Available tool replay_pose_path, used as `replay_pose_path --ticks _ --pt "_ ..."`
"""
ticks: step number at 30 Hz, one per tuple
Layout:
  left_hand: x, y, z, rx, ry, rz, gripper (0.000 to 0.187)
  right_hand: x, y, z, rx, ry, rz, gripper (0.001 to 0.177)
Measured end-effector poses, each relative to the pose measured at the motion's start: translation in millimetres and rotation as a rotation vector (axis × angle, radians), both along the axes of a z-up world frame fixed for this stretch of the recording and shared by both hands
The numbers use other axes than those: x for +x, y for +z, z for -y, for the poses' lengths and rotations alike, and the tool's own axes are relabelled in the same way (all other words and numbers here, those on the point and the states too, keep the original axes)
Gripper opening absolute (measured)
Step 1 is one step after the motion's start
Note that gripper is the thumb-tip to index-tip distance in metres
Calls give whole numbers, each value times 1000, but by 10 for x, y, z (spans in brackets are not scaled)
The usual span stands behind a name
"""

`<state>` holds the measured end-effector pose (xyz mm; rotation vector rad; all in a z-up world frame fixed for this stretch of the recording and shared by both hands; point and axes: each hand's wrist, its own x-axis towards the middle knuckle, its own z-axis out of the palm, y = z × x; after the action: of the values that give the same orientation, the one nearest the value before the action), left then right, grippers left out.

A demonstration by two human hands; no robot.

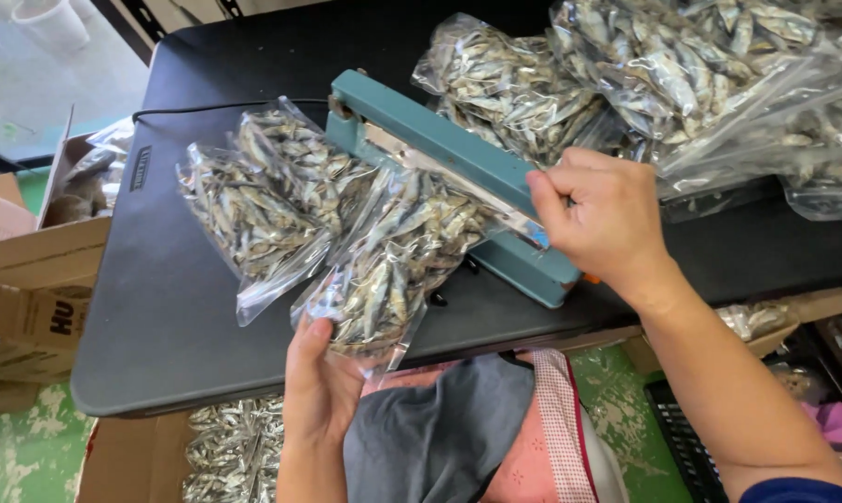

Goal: The person fills plastic bags with dried fish by hand and seals the bags using a heat-sealing machine.

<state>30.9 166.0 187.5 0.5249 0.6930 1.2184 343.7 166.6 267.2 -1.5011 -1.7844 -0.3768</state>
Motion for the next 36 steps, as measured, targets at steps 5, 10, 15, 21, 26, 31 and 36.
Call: replay_pose_path --ticks 5,10,15,21,26,31,36 --pt "5 -43 -2 63 7 -6 67 1 7 -16 17 23 -19 49" --pt "-67 -566 -213 71 45 64 43 141 -187 -115 130 132 -157 51" --pt "-25 -563 -255 92 -28 138 31 241 -152 -194 113 165 -141 47" --pt "-34 133 239 11 -76 22 36 275 226 -62 11 219 -101 28" --pt "-91 93 616 93 -167 22 63 96 627 507 -66 267 -196 40" --pt "249 274 830 197 -280 46 66 189 533 1308 -734 181 -755 76" --pt "1135 490 795 272 -507 229 66 1273 -120 1680 -309 264 -1319 22"
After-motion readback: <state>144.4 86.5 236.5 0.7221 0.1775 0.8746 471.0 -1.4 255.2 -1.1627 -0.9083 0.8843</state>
